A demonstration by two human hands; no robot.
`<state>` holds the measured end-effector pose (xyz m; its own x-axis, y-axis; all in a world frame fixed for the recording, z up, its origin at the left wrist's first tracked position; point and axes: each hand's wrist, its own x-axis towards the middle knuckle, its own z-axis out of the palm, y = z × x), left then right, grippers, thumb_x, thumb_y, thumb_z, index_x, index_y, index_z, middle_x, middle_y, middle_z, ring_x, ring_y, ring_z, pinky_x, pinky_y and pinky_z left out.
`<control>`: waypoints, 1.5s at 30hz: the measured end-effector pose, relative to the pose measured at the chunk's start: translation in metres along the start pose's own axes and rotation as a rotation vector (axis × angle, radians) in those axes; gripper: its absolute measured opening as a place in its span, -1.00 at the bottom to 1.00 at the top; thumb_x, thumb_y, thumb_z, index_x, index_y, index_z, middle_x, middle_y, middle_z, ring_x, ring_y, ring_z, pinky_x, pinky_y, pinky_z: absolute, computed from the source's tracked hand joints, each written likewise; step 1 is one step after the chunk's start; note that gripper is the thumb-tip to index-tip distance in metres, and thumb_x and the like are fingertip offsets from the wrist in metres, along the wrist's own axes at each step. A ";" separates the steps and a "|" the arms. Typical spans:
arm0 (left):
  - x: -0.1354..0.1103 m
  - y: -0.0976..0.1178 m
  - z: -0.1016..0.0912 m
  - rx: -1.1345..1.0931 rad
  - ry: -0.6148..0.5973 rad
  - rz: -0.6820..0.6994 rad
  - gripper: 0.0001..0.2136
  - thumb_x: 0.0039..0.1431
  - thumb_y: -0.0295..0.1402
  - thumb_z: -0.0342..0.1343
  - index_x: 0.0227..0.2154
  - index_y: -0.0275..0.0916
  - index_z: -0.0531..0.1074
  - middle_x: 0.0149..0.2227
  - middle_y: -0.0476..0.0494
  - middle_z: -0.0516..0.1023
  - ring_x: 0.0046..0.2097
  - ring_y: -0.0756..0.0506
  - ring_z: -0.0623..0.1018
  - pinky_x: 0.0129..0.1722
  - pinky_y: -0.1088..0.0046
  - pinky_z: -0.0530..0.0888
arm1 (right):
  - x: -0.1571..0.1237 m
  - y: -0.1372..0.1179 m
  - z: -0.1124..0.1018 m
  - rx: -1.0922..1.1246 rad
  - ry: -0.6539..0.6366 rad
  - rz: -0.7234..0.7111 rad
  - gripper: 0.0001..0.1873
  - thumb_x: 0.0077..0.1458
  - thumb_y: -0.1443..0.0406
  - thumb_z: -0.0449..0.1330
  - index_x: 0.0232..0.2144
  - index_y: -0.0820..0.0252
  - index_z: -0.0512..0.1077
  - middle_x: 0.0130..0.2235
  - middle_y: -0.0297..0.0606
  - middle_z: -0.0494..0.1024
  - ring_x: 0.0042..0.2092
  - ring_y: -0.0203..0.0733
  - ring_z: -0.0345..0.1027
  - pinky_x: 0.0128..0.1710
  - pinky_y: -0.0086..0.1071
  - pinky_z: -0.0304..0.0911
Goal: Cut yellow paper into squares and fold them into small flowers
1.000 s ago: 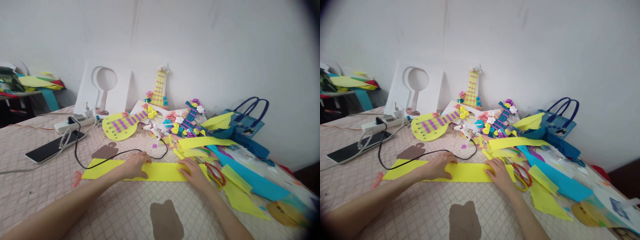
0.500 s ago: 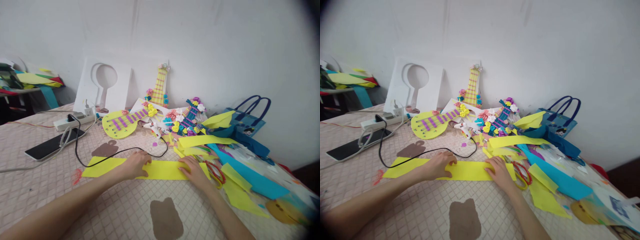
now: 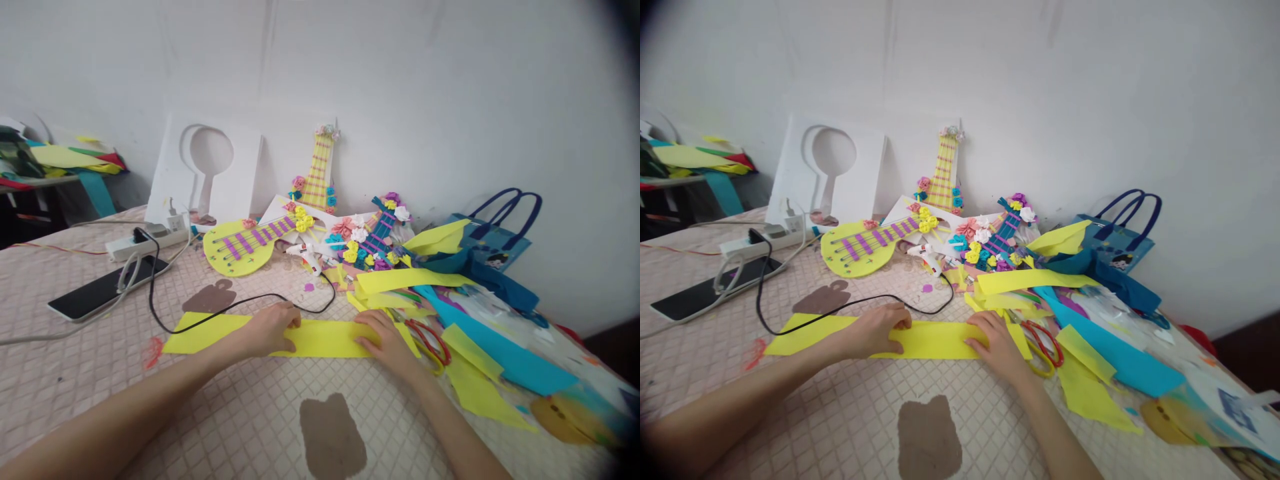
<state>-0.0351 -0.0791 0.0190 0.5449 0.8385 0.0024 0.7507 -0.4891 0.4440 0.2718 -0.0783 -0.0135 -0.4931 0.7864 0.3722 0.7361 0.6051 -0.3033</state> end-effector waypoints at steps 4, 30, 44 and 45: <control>0.000 -0.001 0.001 -0.031 0.009 -0.015 -0.63 -0.20 -0.29 0.24 -0.24 -0.22 0.38 -0.21 -0.10 0.48 -0.22 -0.13 0.47 -0.33 0.44 0.32 | 0.000 -0.005 -0.001 0.025 -0.040 -0.015 -0.71 0.07 0.21 0.16 -0.12 0.12 0.36 -0.09 -0.15 0.46 0.00 -0.04 0.27 0.04 -0.08 0.16; -0.019 0.023 -0.038 -0.307 -0.370 0.048 -0.69 -0.10 -0.17 0.20 -0.27 -0.19 0.43 -0.40 -0.01 0.49 -0.35 -0.05 0.48 -0.42 0.50 0.37 | -0.004 -0.032 -0.049 0.149 -0.191 0.152 -0.60 0.22 0.08 -0.08 -0.13 0.16 0.42 -0.30 -0.20 0.56 -0.26 -0.16 0.43 -0.23 -0.32 0.29; -0.002 0.005 -0.003 -0.099 -0.045 0.183 -0.67 -0.06 -0.34 0.19 -0.16 -0.18 0.38 -0.06 -0.12 0.41 -0.02 -0.14 0.40 -0.01 0.32 0.31 | -0.008 -0.013 -0.057 0.346 -0.249 0.398 -0.70 0.13 0.11 0.03 -0.24 0.17 0.40 -0.41 -0.28 0.53 -0.48 -0.27 0.42 -0.50 -0.44 0.27; -0.002 0.006 0.000 -0.080 -0.044 0.187 -0.66 -0.07 -0.36 0.20 -0.16 -0.19 0.37 -0.04 -0.14 0.39 0.00 -0.16 0.38 0.01 0.30 0.29 | -0.009 -0.004 -0.058 0.258 -0.158 0.414 -0.71 0.12 0.11 0.03 -0.27 0.17 0.40 -0.42 -0.28 0.52 -0.48 -0.27 0.41 -0.50 -0.43 0.26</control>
<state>-0.0318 -0.0841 0.0217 0.6887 0.7231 0.0533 0.6040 -0.6128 0.5095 0.3004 -0.0950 0.0350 -0.2630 0.9638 0.0438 0.7557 0.2340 -0.6117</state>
